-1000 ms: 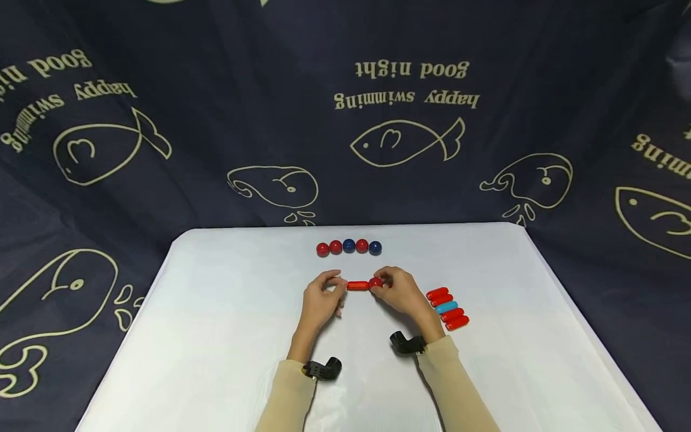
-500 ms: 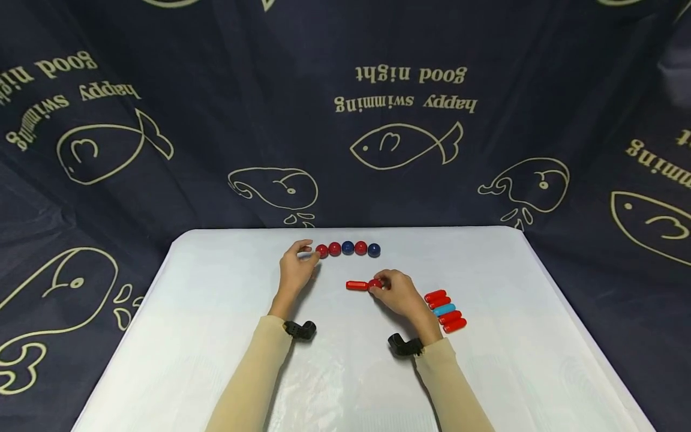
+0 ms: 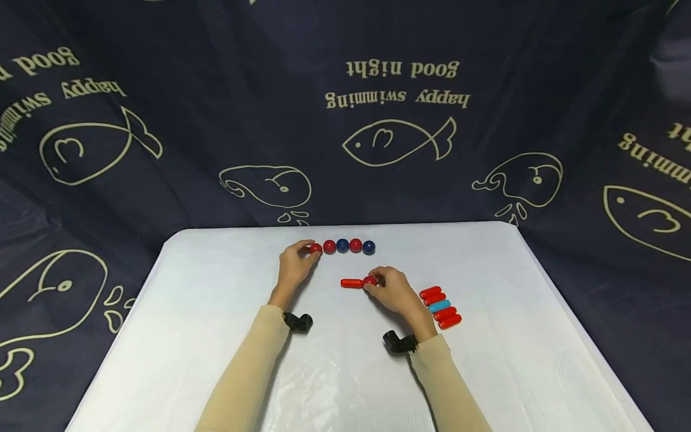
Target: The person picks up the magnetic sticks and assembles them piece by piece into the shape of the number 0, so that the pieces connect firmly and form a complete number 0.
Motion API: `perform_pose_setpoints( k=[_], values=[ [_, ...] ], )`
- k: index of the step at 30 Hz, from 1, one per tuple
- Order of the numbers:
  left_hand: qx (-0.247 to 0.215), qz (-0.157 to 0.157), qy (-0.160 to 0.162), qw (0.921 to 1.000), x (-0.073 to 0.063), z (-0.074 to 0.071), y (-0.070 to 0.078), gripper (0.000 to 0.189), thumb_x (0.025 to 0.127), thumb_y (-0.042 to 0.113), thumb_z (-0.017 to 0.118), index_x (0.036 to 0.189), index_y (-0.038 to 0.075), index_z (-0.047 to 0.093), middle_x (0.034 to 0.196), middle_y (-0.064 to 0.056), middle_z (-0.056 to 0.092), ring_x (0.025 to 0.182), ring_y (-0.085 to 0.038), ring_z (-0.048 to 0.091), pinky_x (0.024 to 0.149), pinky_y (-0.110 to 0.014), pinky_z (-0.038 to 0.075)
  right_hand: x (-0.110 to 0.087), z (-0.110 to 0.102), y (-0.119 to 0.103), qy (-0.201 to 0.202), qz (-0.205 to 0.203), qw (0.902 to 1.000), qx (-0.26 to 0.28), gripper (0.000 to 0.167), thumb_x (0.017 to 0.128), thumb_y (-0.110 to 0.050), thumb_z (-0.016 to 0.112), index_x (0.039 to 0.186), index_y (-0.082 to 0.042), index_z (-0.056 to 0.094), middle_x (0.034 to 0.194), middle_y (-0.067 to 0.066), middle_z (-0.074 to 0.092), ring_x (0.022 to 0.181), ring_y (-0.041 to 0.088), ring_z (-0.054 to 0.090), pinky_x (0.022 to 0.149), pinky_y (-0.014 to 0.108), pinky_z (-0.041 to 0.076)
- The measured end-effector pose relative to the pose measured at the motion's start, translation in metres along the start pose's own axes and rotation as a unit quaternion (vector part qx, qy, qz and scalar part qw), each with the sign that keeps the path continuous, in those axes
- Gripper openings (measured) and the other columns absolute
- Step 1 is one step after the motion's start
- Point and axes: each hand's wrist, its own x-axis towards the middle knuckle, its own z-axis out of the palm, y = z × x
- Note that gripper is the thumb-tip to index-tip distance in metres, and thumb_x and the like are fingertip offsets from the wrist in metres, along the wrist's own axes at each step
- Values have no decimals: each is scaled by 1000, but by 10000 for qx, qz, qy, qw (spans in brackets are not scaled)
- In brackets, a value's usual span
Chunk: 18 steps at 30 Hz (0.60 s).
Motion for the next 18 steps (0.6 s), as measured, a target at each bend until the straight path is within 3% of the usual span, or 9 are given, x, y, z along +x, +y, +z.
perform_pose_setpoints(
  k=[4,7,10,15,18],
  values=[
    [-219,-97,-62,9997,-8,-3,-1,34,94,15,76,126,5,72,110,-17,76,89,-30,69,64,-28,54,1,0,0,-41,-49,10000,-1,29,92,-21,77,116,-4,73,96,7,67,86,20,57,77,34,51],
    [-463,-192,-113,9987,-19,-6,-3,33,94,17,76,125,7,73,109,-16,76,88,-28,68,55,-24,53,2,1,2,-9,-57,10000,-15,28,93,-21,77,116,-5,73,96,6,68,85,19,58,77,34,52],
    [-600,-295,-162,9976,-34,-7,-4,33,92,20,79,123,11,74,109,-13,76,90,-24,68,58,-23,53,2,1,2,26,-35,10000,24,28,93,-21,77,115,-6,74,97,6,68,85,19,58,77,35,52],
    [-875,-491,-398,9942,-60,-7,-2,33,92,19,79,124,13,74,111,-13,76,60,-15,61,50,-24,50,3,3,3,-1,-117,9998,183,28,92,-20,77,115,-5,73,96,6,68,84,19,58,76,32,51],
    [-1055,-567,-595,9910,-67,-7,0,34,91,17,80,124,13,74,112,-13,75,49,-12,54,47,-22,47,3,4,3,12,-124,9996,253,28,92,-19,77,115,-5,73,96,6,68,83,18,58,75,32,51]
  ],
)
